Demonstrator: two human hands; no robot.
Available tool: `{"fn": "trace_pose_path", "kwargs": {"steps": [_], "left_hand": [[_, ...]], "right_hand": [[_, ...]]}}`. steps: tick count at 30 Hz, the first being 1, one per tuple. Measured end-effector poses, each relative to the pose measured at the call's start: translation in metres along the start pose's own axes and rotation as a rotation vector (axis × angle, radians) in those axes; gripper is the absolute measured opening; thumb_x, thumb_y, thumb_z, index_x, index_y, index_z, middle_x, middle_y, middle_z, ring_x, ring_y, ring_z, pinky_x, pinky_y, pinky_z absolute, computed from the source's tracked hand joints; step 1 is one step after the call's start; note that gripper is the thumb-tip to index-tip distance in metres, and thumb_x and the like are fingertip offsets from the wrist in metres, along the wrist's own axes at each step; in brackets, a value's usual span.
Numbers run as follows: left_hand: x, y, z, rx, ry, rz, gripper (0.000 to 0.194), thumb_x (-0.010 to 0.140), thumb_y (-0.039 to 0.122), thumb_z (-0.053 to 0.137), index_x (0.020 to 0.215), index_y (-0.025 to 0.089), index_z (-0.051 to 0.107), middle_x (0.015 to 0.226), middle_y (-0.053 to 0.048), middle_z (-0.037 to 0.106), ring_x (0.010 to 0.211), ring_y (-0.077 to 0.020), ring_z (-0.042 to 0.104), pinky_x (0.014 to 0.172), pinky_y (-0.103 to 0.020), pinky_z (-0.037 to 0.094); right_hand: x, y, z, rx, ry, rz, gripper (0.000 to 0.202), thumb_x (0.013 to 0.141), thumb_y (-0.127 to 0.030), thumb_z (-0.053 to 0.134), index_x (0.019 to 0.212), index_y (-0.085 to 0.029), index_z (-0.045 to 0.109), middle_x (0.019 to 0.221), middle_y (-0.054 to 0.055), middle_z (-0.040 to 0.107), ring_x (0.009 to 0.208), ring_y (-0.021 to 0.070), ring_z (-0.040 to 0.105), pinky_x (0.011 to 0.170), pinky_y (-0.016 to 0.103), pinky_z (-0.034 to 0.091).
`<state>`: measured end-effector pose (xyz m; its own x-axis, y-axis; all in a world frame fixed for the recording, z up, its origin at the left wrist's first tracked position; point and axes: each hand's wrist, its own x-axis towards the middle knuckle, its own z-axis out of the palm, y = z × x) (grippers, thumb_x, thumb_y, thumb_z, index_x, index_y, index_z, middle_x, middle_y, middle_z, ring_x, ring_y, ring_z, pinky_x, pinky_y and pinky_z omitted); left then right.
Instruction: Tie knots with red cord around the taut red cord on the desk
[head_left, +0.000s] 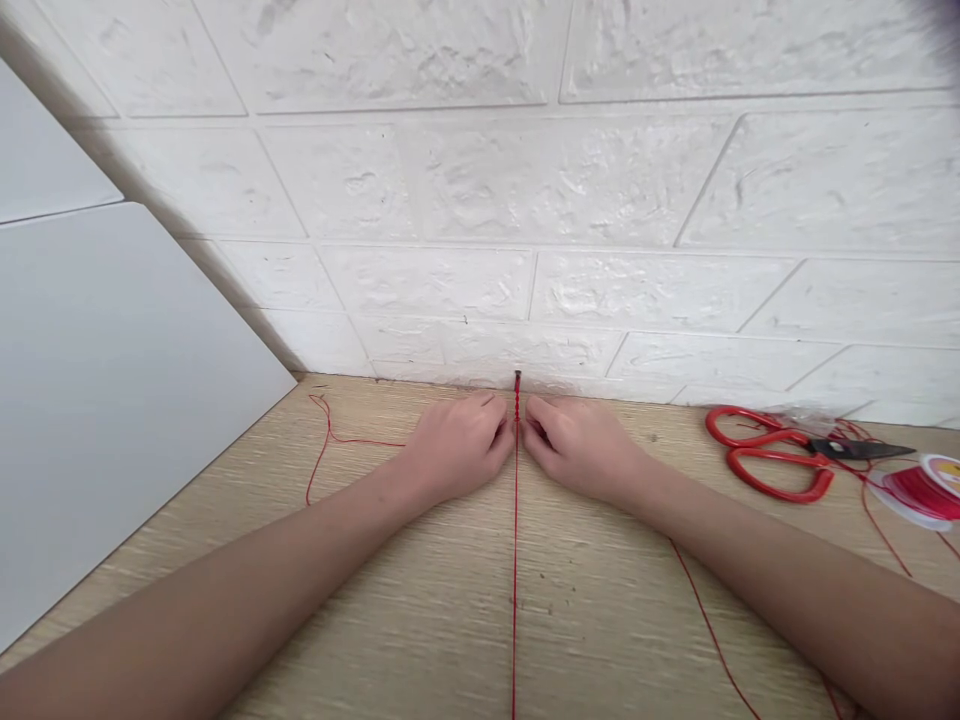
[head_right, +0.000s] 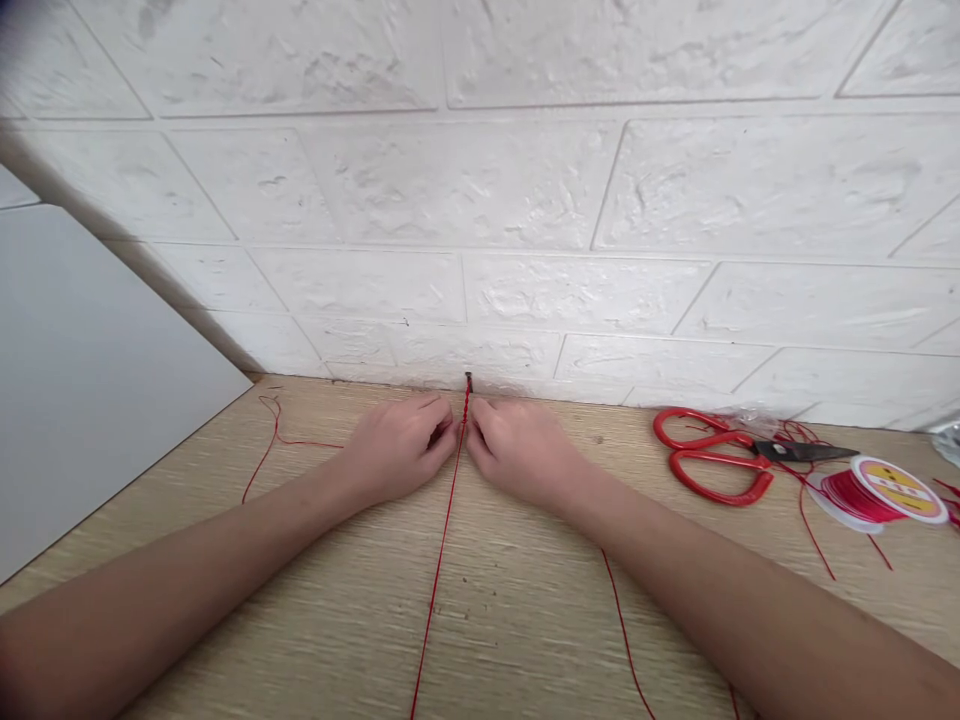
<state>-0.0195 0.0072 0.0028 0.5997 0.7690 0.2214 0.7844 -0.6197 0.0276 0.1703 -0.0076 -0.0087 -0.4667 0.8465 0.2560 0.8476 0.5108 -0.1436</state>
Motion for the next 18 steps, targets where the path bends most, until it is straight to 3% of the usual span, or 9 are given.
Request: {"fn": "trace_pose_path", "kwargs": {"steps": [18], "left_hand": [[0.0051, 0.0014, -0.0028, -0.038, -0.089, -0.048, 0.030, 0.096, 0.031, 0.040, 0.078, 0.020, 0.061, 0.079, -0.005, 0.071, 0.068, -0.0204, 0.062, 0.057, -0.034, 0.031]], "right_hand": [[0.0004, -0.0007, 0.0040, -0.049, -0.010, 0.076, 0.023, 0.097, -0.028, 0.041, 0.082, -0.020, 0.056, 0.075, 0.004, 0.068, 0.061, 0.0168, 0.052, 0.057, 0.033, 0.019]]}}
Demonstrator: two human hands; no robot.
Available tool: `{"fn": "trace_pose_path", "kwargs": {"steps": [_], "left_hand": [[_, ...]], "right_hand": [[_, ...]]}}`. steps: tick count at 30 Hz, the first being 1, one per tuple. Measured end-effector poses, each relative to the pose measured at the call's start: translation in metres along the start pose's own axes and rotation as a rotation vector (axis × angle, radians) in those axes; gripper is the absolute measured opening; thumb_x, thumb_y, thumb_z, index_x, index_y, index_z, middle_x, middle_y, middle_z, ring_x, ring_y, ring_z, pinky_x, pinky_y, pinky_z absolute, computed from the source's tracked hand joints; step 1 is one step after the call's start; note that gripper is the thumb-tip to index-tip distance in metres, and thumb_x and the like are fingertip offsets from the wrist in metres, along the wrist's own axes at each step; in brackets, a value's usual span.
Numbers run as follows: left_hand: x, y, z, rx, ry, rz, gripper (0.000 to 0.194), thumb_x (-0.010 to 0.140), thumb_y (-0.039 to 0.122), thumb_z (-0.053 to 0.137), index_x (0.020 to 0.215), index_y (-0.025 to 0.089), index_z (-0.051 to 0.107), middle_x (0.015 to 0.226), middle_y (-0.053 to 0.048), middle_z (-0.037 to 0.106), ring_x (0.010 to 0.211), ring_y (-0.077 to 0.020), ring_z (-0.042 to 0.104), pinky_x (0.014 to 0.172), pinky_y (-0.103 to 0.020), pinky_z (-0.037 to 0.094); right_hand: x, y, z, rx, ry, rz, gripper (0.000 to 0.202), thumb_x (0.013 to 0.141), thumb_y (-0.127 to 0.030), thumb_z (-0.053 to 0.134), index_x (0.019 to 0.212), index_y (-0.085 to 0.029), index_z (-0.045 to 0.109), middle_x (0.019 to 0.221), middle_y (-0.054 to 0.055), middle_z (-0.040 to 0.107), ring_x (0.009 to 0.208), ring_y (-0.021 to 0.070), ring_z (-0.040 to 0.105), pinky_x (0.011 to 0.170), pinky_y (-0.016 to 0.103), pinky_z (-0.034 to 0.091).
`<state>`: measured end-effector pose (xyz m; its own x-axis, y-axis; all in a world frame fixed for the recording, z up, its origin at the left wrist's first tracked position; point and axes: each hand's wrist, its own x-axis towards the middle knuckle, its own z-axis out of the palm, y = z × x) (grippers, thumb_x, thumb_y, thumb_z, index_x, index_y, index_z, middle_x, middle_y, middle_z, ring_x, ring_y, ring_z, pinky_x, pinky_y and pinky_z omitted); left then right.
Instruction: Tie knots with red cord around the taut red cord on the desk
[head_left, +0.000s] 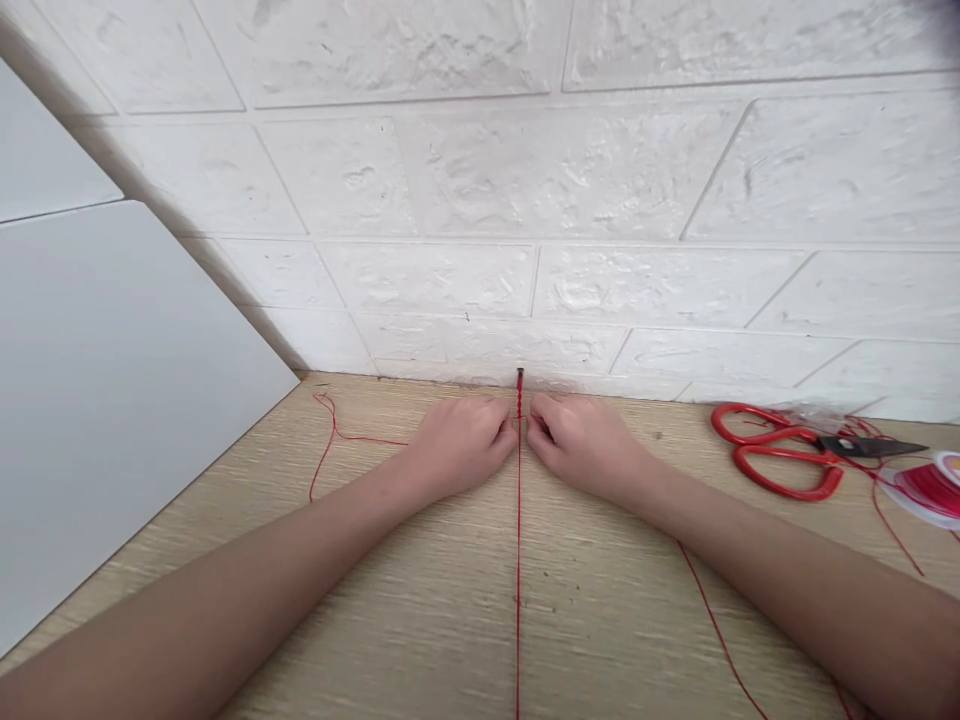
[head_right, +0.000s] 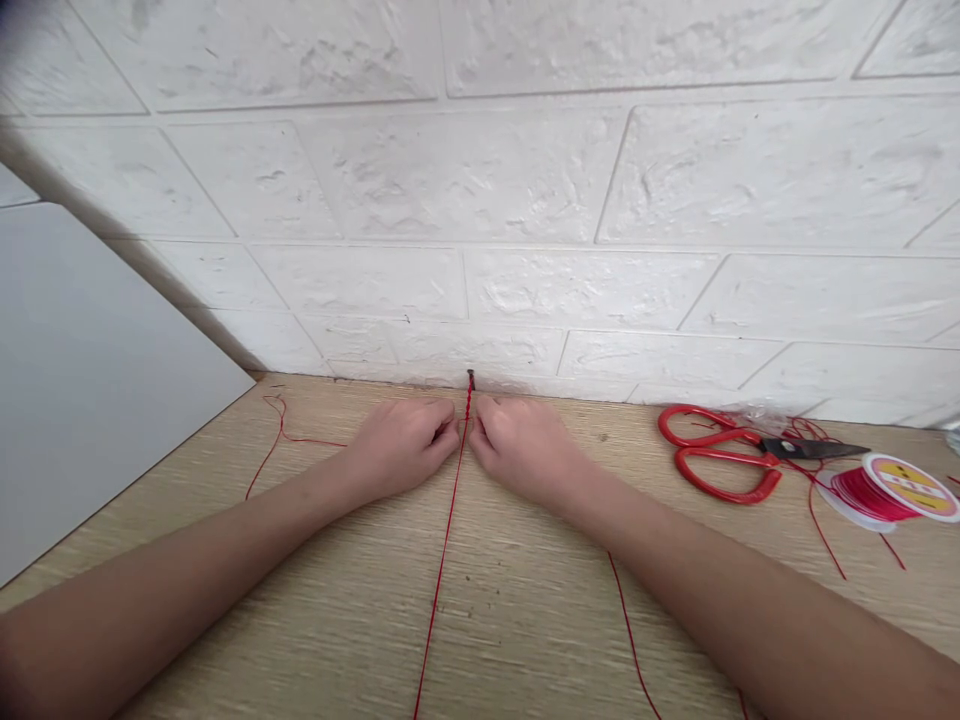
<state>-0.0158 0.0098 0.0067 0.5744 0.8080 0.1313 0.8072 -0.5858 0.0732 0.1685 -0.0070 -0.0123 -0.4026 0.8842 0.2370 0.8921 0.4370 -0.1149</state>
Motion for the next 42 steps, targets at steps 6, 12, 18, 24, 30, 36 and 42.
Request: {"fn": "trace_pose_path", "kwargs": {"steps": [6, 12, 18, 24, 30, 36, 42], "left_hand": [[0.0001, 0.0021, -0.0018, -0.018, -0.012, -0.027, 0.030, 0.095, 0.030, 0.039, 0.078, 0.020, 0.062, 0.077, -0.005, 0.070, 0.068, -0.0209, 0.061, 0.057, -0.034, 0.032], [-0.0003, 0.0032, -0.0006, -0.018, -0.009, -0.055, 0.031, 0.095, 0.030, 0.041, 0.076, 0.020, 0.063, 0.079, -0.005, 0.071, 0.070, -0.0207, 0.062, 0.060, -0.032, 0.035], [-0.0044, 0.0044, 0.0011, 0.015, 0.032, -0.064, 0.031, 0.094, 0.034, 0.044, 0.077, 0.020, 0.065, 0.077, -0.007, 0.071, 0.071, -0.0233, 0.065, 0.061, -0.034, 0.040], [-0.0069, 0.0072, -0.0020, -0.014, 0.056, -0.118, 0.022, 0.093, 0.036, 0.047, 0.098, 0.021, 0.063, 0.081, -0.005, 0.073, 0.072, -0.0239, 0.068, 0.061, -0.034, 0.044], [-0.0080, 0.0059, -0.0024, -0.014, 0.052, -0.083, 0.026, 0.095, 0.035, 0.045, 0.111, 0.022, 0.062, 0.083, -0.005, 0.074, 0.075, -0.0246, 0.070, 0.065, -0.034, 0.047], [-0.0081, 0.0033, 0.0001, -0.007, 0.056, -0.043, 0.028, 0.097, 0.037, 0.044, 0.112, 0.022, 0.062, 0.085, -0.006, 0.075, 0.075, -0.0259, 0.071, 0.061, -0.034, 0.045], [-0.0081, 0.0034, -0.0002, -0.011, 0.065, -0.038, 0.029, 0.097, 0.037, 0.043, 0.111, 0.021, 0.063, 0.084, -0.005, 0.075, 0.074, -0.0251, 0.071, 0.061, -0.034, 0.045]], "right_hand": [[0.0002, -0.0019, -0.0010, 0.000, 0.000, 0.013, 0.023, 0.097, -0.027, 0.041, 0.082, -0.019, 0.057, 0.074, 0.005, 0.068, 0.061, 0.0170, 0.052, 0.057, 0.033, 0.019], [-0.0002, 0.0005, -0.0007, 0.037, -0.001, 0.030, 0.021, 0.095, -0.027, 0.045, 0.078, -0.019, 0.056, 0.073, 0.004, 0.067, 0.061, 0.0163, 0.052, 0.057, 0.033, 0.020], [-0.0011, 0.0063, -0.0022, 0.100, 0.016, 0.032, 0.017, 0.095, -0.031, 0.048, 0.083, -0.021, 0.054, 0.075, 0.002, 0.068, 0.064, 0.0175, 0.057, 0.056, 0.031, 0.023], [-0.0031, 0.0046, -0.0045, 0.142, 0.024, 0.031, 0.013, 0.096, -0.032, 0.049, 0.099, -0.020, 0.054, 0.077, 0.001, 0.069, 0.065, 0.0186, 0.060, 0.056, 0.030, 0.026], [-0.0035, 0.0060, -0.0042, 0.174, 0.004, -0.023, 0.015, 0.099, -0.031, 0.045, 0.102, -0.019, 0.054, 0.080, 0.003, 0.070, 0.066, 0.0175, 0.060, 0.058, 0.029, 0.029], [-0.0043, 0.0067, -0.0041, 0.198, 0.008, -0.064, 0.019, 0.098, -0.028, 0.046, 0.109, -0.018, 0.057, 0.083, 0.003, 0.069, 0.068, 0.0172, 0.060, 0.061, 0.029, 0.033], [-0.0046, 0.0069, -0.0047, 0.191, 0.001, -0.060, 0.018, 0.098, -0.028, 0.045, 0.106, -0.018, 0.058, 0.083, 0.003, 0.069, 0.069, 0.0174, 0.060, 0.061, 0.029, 0.032]]}}
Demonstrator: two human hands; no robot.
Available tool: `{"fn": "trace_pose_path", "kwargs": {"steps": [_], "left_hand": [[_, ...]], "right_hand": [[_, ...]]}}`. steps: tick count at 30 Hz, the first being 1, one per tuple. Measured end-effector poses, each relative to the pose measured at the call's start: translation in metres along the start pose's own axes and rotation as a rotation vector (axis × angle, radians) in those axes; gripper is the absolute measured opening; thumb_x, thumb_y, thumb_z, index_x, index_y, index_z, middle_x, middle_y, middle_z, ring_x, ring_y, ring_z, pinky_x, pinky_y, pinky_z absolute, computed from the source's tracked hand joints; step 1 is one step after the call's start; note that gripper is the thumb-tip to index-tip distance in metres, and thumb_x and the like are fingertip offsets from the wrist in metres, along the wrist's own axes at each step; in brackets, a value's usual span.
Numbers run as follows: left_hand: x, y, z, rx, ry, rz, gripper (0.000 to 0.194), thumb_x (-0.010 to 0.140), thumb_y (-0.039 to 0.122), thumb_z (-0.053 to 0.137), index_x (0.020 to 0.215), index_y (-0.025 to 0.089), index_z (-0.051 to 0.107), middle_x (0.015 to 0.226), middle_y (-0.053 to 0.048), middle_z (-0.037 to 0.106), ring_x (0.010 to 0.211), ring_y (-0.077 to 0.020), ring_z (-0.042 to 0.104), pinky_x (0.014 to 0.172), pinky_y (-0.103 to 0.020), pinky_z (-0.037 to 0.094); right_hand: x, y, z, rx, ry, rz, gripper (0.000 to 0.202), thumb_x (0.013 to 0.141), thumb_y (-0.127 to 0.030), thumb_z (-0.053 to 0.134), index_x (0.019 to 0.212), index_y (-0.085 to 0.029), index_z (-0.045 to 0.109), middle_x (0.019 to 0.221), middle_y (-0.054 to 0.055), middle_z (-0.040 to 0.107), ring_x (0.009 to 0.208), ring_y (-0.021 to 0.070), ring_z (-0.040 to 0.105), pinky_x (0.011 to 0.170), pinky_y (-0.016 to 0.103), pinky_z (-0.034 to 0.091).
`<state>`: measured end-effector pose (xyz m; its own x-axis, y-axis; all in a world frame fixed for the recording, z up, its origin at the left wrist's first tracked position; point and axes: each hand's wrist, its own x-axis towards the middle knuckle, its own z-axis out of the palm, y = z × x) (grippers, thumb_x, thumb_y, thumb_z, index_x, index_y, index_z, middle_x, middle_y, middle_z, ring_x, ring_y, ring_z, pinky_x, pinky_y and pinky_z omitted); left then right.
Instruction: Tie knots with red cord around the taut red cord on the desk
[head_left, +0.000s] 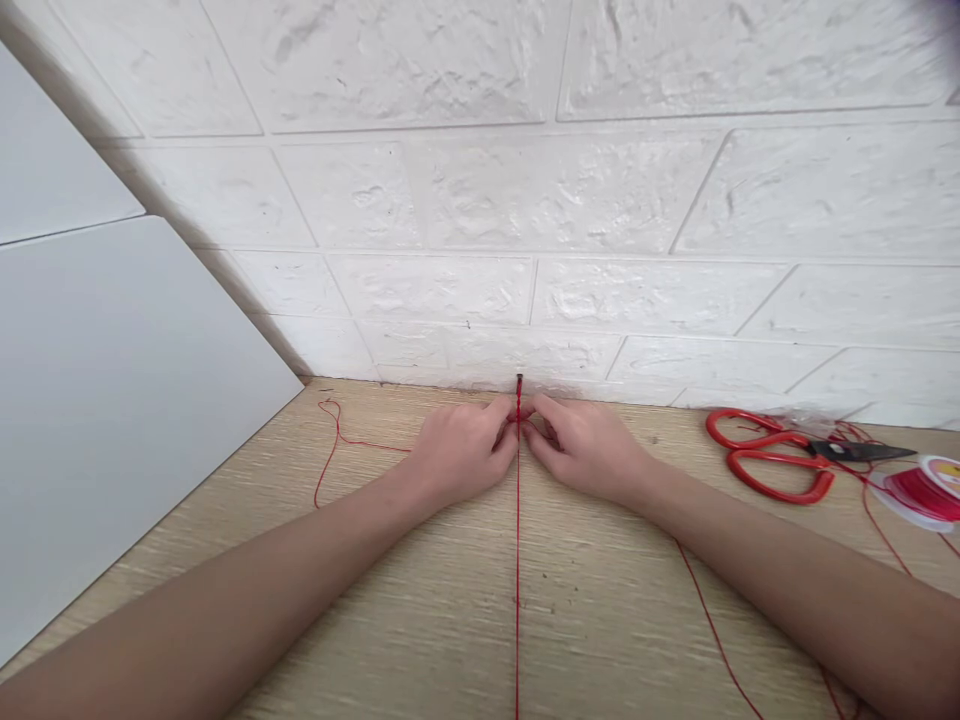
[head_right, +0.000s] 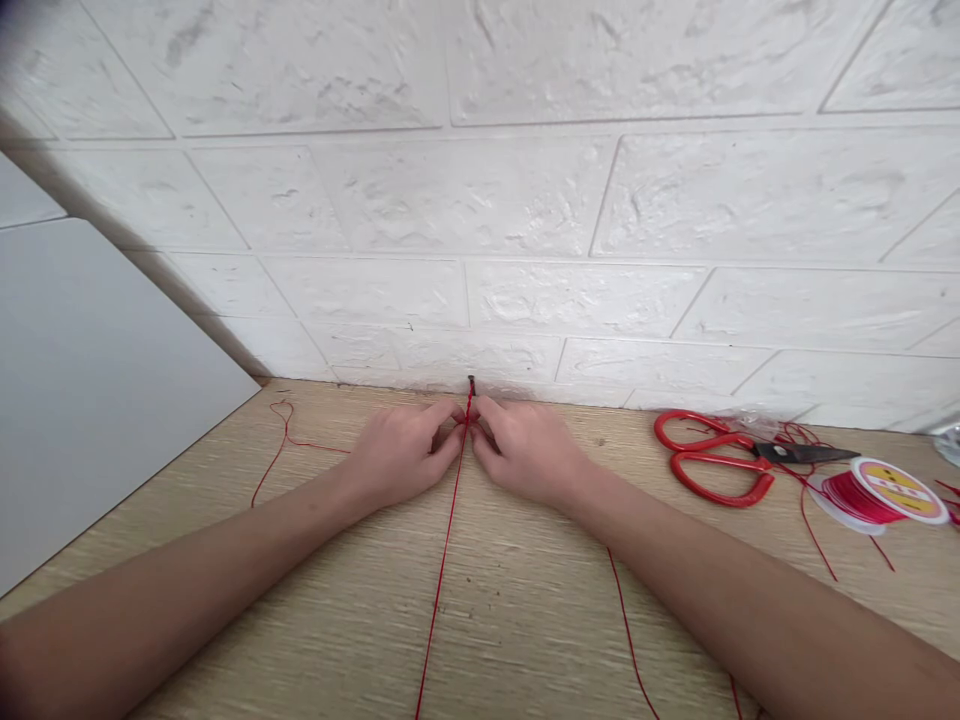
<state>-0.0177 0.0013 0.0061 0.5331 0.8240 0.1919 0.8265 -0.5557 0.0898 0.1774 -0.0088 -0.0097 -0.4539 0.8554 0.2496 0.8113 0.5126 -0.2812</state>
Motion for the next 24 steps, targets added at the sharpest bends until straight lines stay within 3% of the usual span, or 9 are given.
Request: {"fn": "trace_pose_path", "kwargs": {"steps": [10, 15, 20, 24], "left_hand": [[0.0001, 0.0009, 0.0016, -0.009, 0.005, -0.011, 0.026, 0.096, 0.034, 0.045, 0.107, 0.021, 0.065, 0.082, -0.006, 0.074, 0.074, -0.0241, 0.069, 0.063, -0.033, 0.046], [0.0003, 0.0018, -0.0001, -0.016, 0.007, -0.036, 0.024, 0.096, 0.036, 0.045, 0.096, 0.020, 0.063, 0.080, -0.005, 0.073, 0.071, -0.0241, 0.069, 0.060, -0.033, 0.043], [0.0010, 0.0032, -0.0007, -0.013, -0.013, -0.089, 0.025, 0.096, 0.037, 0.044, 0.093, 0.020, 0.063, 0.081, -0.006, 0.073, 0.073, -0.0239, 0.069, 0.062, -0.033, 0.043], [0.0009, 0.0039, -0.0001, 0.007, -0.015, -0.103, 0.029, 0.097, 0.037, 0.042, 0.094, 0.020, 0.064, 0.080, -0.007, 0.072, 0.073, -0.0244, 0.068, 0.064, -0.034, 0.044]], "right_hand": [[-0.0001, -0.0006, 0.0000, 0.012, 0.001, 0.010, 0.017, 0.098, -0.029, 0.044, 0.099, -0.019, 0.058, 0.079, 0.003, 0.069, 0.066, 0.0166, 0.059, 0.060, 0.028, 0.031], [-0.0016, -0.0001, 0.0004, 0.078, 0.020, 0.023, 0.018, 0.096, -0.027, 0.047, 0.111, -0.019, 0.053, 0.072, -0.001, 0.065, 0.058, 0.0151, 0.054, 0.056, 0.028, 0.028], [-0.0018, -0.0014, -0.0009, 0.054, 0.002, -0.061, 0.009, 0.095, -0.025, 0.047, 0.095, -0.019, 0.054, 0.074, 0.000, 0.066, 0.062, 0.0152, 0.055, 0.058, 0.028, 0.029], [-0.0009, -0.0022, -0.0007, -0.004, 0.001, -0.057, 0.015, 0.097, -0.027, 0.046, 0.090, -0.019, 0.057, 0.076, 0.002, 0.068, 0.064, 0.0158, 0.056, 0.059, 0.029, 0.028]]}}
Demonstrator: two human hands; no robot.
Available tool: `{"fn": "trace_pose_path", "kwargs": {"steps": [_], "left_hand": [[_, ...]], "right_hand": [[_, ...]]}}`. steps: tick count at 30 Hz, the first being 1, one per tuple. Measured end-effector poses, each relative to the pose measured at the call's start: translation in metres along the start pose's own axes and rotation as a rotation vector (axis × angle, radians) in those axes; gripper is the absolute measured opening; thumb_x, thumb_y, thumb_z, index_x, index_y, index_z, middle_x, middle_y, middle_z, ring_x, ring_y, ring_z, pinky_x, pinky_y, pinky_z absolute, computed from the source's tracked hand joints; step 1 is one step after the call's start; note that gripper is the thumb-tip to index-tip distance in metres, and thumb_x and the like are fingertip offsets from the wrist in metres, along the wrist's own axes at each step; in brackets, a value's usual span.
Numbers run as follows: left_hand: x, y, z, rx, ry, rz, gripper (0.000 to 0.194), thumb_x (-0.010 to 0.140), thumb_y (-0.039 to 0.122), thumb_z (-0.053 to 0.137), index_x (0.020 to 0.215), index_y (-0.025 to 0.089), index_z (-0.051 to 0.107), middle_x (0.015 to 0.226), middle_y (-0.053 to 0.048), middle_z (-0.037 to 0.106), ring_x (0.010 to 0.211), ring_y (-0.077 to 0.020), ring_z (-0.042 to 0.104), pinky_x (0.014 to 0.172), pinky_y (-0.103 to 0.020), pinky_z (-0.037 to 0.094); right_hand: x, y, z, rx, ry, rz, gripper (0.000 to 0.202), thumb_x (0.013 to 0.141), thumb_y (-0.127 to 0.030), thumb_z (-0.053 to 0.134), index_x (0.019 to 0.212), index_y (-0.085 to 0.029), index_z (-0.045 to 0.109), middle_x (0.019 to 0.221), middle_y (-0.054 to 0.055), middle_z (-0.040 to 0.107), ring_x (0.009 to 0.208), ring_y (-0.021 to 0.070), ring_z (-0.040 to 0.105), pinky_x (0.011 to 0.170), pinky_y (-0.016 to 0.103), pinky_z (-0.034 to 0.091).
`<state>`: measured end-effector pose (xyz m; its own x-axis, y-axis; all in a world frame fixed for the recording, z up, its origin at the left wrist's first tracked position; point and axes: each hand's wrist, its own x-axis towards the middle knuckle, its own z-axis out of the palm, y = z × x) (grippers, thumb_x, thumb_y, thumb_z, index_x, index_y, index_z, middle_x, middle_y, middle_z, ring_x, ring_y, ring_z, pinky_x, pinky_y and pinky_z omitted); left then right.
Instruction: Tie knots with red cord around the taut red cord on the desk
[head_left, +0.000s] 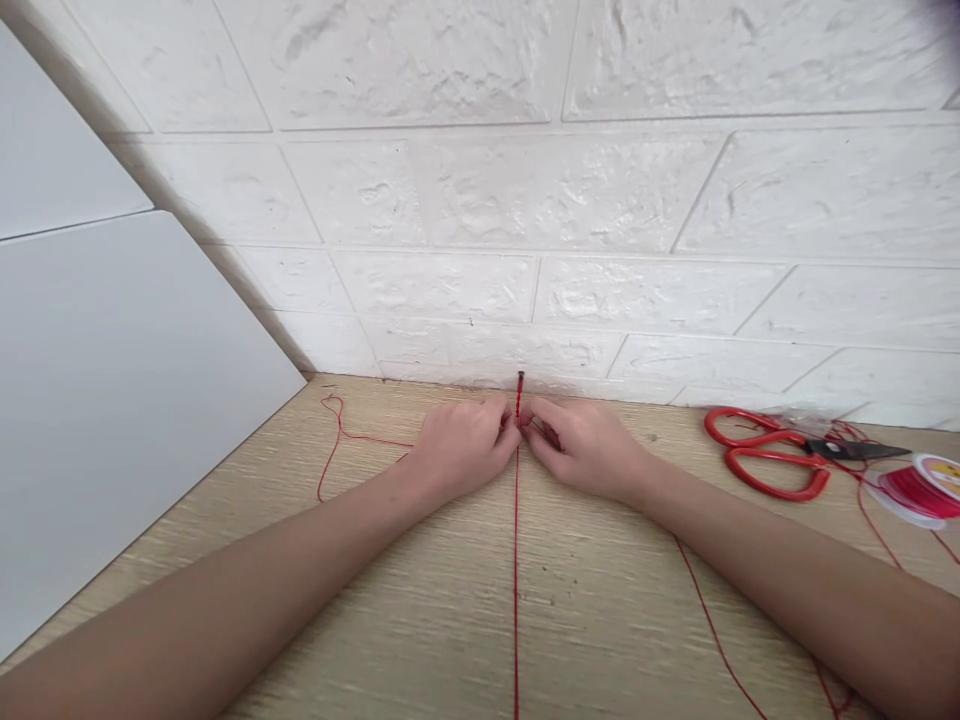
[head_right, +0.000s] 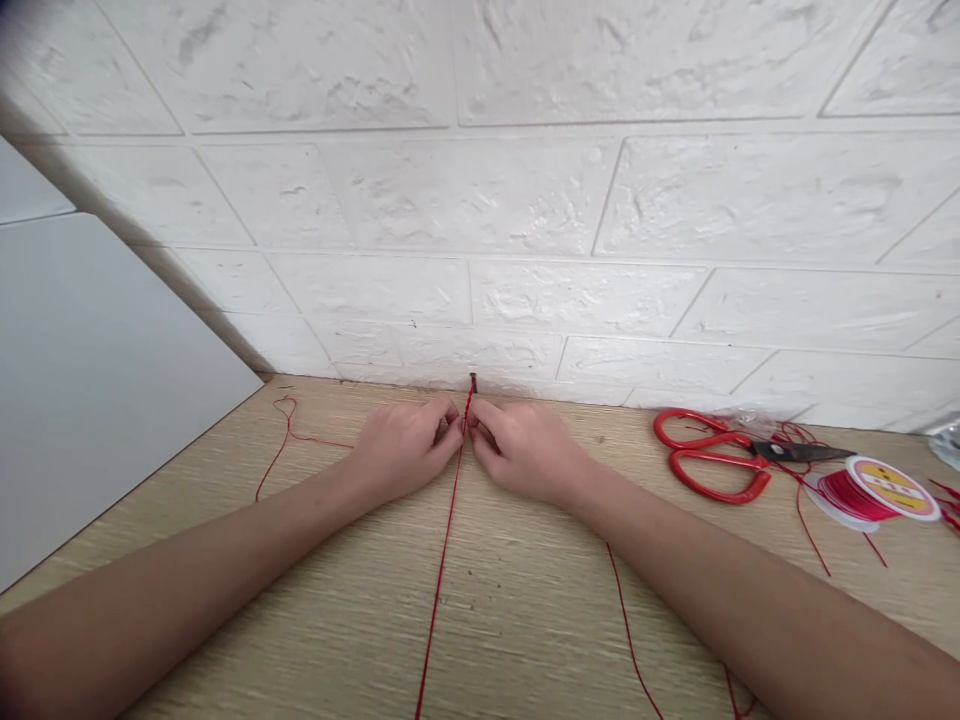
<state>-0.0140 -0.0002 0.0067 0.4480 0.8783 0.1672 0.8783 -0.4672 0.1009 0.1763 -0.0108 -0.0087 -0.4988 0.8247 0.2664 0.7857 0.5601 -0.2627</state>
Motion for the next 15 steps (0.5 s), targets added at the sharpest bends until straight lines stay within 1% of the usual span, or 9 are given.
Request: {"fn": "trace_pose_path", "kwargs": {"steps": [4, 9, 15], "left_hand": [[0.0000, 0.0000, 0.0005, 0.018, 0.000, 0.012, 0.032, 0.098, 0.037, 0.040, 0.095, 0.019, 0.066, 0.081, -0.008, 0.072, 0.074, -0.0246, 0.067, 0.065, -0.034, 0.045], [0.0004, -0.0004, 0.0008, 0.035, -0.001, 0.026, 0.034, 0.098, 0.038, 0.038, 0.091, 0.019, 0.065, 0.079, -0.007, 0.073, 0.071, -0.0244, 0.067, 0.062, -0.034, 0.043], [-0.0008, -0.0009, 0.0017, 0.039, 0.023, 0.050, 0.021, 0.089, 0.035, 0.049, 0.089, 0.021, 0.064, 0.078, -0.005, 0.073, 0.069, -0.0250, 0.067, 0.058, -0.034, 0.040]], "right_hand": [[-0.0004, 0.0002, 0.0011, -0.027, 0.032, 0.055, 0.020, 0.097, -0.028, 0.046, 0.097, -0.019, 0.064, 0.079, 0.002, 0.071, 0.066, 0.0169, 0.060, 0.059, 0.029, 0.029], [-0.0001, -0.0004, 0.0006, -0.079, 0.061, 0.132, 0.030, 0.097, -0.028, 0.045, 0.108, -0.023, 0.071, 0.078, 0.002, 0.074, 0.066, 0.0193, 0.064, 0.059, 0.031, 0.031], [-0.0003, -0.0019, 0.0003, -0.136, 0.095, 0.207, 0.032, 0.096, -0.031, 0.046, 0.111, -0.022, 0.073, 0.074, 0.004, 0.074, 0.064, 0.0218, 0.065, 0.058, 0.032, 0.032]]}}
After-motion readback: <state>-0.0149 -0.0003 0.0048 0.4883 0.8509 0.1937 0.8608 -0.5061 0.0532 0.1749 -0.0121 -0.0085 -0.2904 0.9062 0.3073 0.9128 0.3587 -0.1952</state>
